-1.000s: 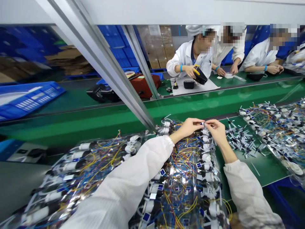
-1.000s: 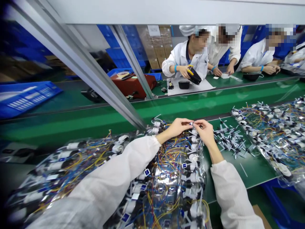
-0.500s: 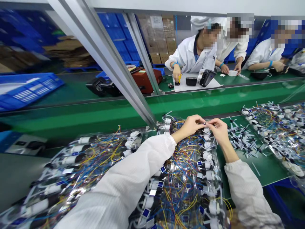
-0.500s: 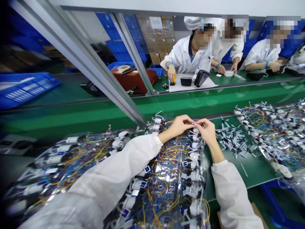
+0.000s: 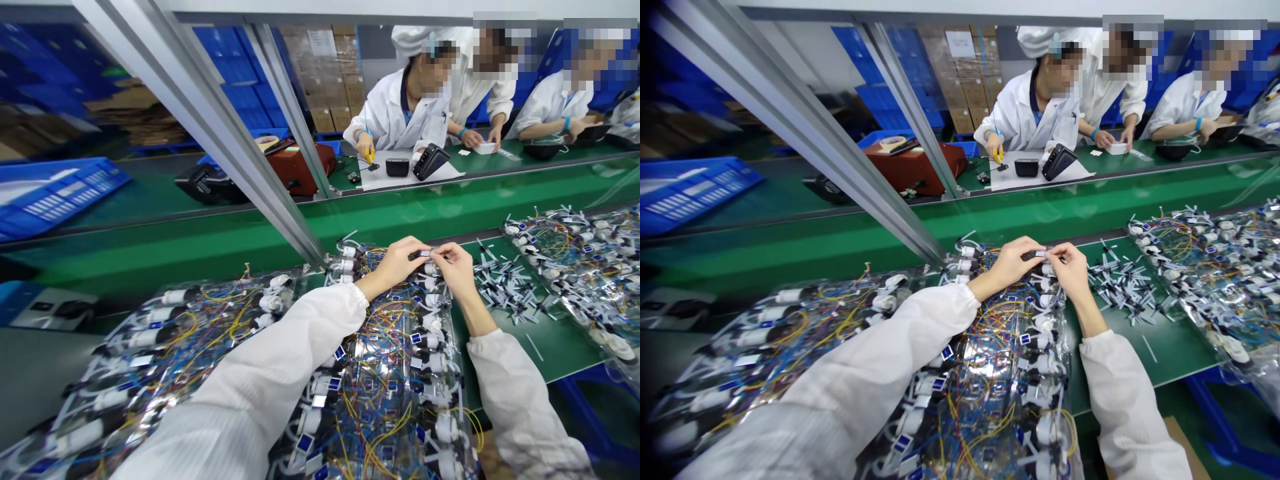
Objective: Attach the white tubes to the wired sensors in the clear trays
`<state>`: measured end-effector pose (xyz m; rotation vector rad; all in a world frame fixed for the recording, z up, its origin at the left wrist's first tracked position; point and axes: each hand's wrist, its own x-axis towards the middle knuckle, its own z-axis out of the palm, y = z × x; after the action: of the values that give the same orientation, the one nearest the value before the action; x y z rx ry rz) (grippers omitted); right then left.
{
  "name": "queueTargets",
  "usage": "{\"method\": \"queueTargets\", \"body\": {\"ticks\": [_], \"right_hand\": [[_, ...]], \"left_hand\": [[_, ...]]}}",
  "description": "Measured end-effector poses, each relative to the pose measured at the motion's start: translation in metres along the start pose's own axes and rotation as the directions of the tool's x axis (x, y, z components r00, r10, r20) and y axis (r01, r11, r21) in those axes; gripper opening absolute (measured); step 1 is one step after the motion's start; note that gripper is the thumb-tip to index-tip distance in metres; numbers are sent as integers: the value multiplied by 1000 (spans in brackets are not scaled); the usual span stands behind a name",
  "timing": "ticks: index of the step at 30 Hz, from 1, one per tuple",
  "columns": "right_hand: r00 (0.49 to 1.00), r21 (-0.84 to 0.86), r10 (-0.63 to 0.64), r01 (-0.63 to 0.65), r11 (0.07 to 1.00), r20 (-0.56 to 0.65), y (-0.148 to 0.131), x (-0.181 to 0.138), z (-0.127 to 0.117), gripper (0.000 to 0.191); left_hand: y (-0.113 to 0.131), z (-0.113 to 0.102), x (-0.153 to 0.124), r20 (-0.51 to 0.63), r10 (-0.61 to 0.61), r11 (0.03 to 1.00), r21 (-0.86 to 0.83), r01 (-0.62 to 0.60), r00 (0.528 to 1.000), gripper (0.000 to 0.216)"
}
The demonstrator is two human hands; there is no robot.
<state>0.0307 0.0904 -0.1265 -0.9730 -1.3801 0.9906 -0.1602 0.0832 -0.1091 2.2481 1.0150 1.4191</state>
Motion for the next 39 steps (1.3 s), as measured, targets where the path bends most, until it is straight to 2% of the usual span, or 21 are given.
{"method": "queueTargets", "body": {"ticks": [5,14,33,39], "right_hand": [[1000,120,17,-14,993,-19,3,2,-2,22],[999,164,37,-32,986,-23,2,-1,2,29],[999,69,-5,2,998,33,0,-5,-1,33],[996,45,-32,28,999,80,3,-3,-4,25]], "left_hand": [[3,-2,3,-12,-64,994,-94,62,998,15],[5,-4,2,7,-145,987,-63,145,989,13],[1,-3,0,44,-45,997,-55,47,998,16],[-2,-2,-3,61,-42,997,-56,46,997,15]]}}
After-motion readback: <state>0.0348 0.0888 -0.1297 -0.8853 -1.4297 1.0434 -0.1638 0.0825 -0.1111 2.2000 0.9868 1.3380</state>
